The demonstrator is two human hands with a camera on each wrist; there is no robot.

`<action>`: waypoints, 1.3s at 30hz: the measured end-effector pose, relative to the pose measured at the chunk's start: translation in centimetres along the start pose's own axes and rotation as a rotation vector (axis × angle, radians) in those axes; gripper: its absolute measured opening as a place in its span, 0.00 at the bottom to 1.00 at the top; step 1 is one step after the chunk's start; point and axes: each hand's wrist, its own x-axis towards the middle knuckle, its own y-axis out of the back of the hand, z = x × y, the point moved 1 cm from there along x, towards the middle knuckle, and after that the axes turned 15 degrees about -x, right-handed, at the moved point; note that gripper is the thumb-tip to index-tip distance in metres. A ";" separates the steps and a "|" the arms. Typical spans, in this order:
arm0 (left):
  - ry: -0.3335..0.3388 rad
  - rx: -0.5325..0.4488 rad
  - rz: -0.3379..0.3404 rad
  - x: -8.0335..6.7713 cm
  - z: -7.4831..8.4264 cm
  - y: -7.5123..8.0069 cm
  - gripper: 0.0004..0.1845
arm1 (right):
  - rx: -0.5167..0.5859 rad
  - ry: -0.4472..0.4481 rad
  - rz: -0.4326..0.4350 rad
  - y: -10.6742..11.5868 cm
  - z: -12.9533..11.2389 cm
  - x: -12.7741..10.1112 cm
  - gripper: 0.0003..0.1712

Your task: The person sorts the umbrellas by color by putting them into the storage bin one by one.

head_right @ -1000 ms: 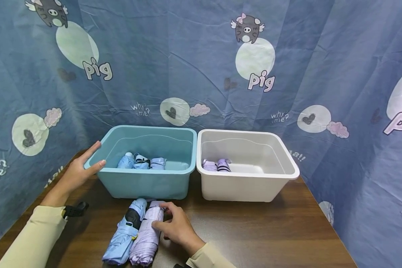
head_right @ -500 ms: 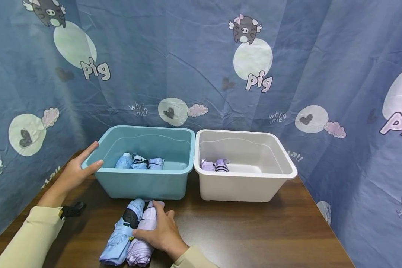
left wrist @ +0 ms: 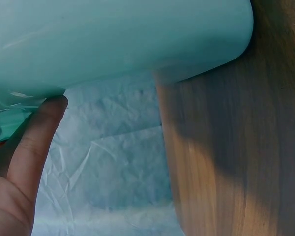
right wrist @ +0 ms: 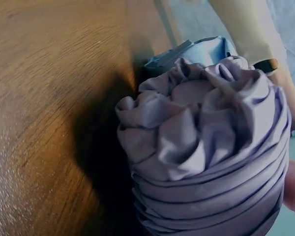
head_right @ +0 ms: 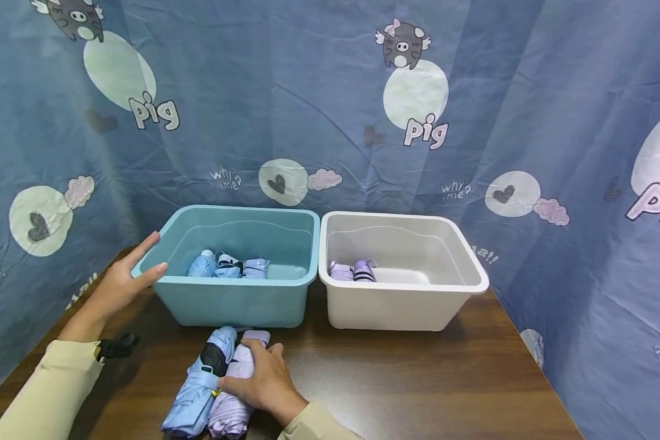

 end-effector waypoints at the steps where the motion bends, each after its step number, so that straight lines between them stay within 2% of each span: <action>1: 0.000 -0.001 -0.002 0.1 0.1 -0.1 0.43 | 0.006 0.003 0.003 0.1 0.0 0.0 0.42; 11: -0.042 0.005 -0.003 0.5 0.0 -0.2 0.43 | 0.059 0.037 0.008 0.7 0.6 0.1 0.40; 23: -0.041 0.022 -0.006 0.6 0.0 -0.3 0.43 | 0.083 0.050 -0.010 1.5 1.6 -0.2 0.40; 32: -0.032 0.026 -0.007 0.4 -0.2 -0.3 0.43 | 0.107 0.084 -0.019 4.0 2.2 -0.6 0.39; 39: -0.016 0.023 -0.006 0.2 -0.1 0.0 0.44 | 0.051 0.128 0.000 6.8 2.5 -1.1 0.39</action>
